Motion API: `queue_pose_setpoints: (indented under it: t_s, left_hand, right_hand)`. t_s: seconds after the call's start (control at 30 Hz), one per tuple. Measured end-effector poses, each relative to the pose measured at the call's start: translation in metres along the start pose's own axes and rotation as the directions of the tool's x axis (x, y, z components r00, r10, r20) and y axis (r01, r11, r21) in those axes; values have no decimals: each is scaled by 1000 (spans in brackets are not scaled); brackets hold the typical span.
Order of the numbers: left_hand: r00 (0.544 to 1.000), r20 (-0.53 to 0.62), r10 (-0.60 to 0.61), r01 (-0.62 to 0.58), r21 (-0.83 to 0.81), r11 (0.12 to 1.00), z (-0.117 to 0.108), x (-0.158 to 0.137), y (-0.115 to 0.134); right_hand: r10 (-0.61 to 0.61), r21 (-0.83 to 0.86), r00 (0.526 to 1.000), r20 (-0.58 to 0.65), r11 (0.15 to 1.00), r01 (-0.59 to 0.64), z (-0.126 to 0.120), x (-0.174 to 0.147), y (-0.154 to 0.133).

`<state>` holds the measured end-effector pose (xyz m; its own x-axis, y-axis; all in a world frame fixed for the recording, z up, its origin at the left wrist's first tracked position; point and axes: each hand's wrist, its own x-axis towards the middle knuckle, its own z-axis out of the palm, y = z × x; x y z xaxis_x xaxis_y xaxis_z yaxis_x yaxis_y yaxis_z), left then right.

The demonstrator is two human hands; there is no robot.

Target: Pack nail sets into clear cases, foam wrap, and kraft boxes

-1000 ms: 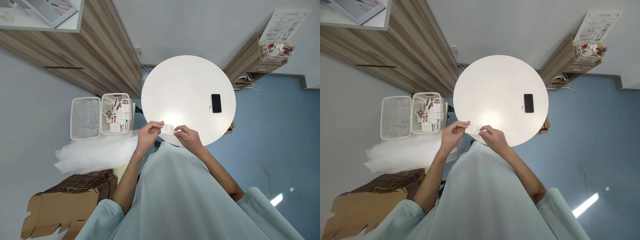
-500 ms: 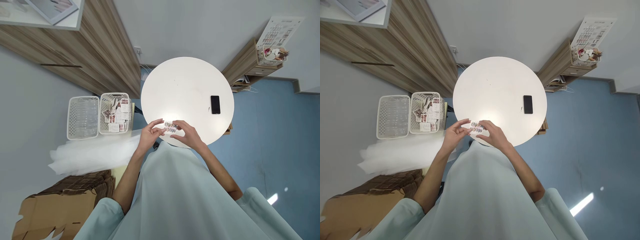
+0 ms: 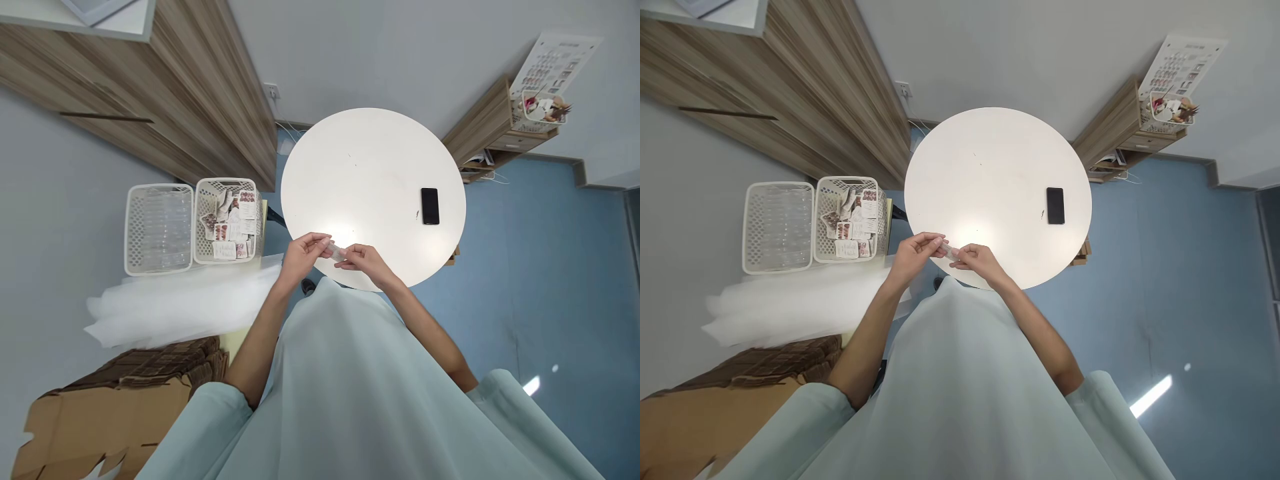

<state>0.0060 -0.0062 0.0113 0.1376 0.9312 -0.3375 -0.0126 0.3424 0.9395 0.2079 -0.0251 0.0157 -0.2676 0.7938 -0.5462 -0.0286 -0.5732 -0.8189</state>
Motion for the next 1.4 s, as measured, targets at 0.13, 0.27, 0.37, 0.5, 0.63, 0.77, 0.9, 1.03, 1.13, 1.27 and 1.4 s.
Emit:
queue_pose_setpoints:
  t_s: [0.13, 0.27, 0.37, 0.5, 0.63, 0.77, 0.9, 1.03, 1.13, 1.27, 1.4]
  left_hand:
    - [999, 32, 17, -18, 25, 1000, -7, 6, -2]
    - [994, 109, 9, -13, 30, 999, -23, 0, -1]
    - [990, 142, 6, -17, 77, 997, -39, -5, -10]
    - [999, 47, 2, -10, 179, 984, -60, -3, -37]
    - [998, -32, -50, 56, 218, 974, -76, 11, -69]
    - [994, -42, -98, 106, 282, 954, -88, 28, -88]
    - [992, -21, -124, 124, 334, 934, -96, 35, -99]
    - [992, -12, -127, 124, 322, 939, -105, 31, -105]
    - [994, -34, -107, 113, 323, 940, -105, 27, -107]
    - [994, -42, -97, 105, 335, 936, -90, 30, -107]
    - [995, -27, -92, 95, 359, 928, -53, 41, -102]
  right_hand:
    - [88, 36, 992, 93, 995, -91, 4, 2, -4]
    - [113, -53, 982, 153, 993, -106, 4, 8, -3]
    - [42, -193, 988, 150, 981, -13, 8, 22, 9]
    - [-131, -462, 985, 109, 871, 167, 23, 54, 34]
    - [-199, -707, 972, 126, 670, 229, 42, 90, 53]
    - [-155, -859, 977, 144, 470, 202, 55, 115, 62]
    - [-135, -913, 977, 163, 355, 201, 61, 129, 72]
    - [-160, -919, 971, 176, 327, 220, 60, 136, 84]
    - [-212, -911, 959, 189, 327, 252, 54, 136, 92]
    - [-292, -890, 938, 188, 353, 289, 32, 129, 98]
    - [-362, -875, 922, 133, 393, 281, -16, 118, 98]
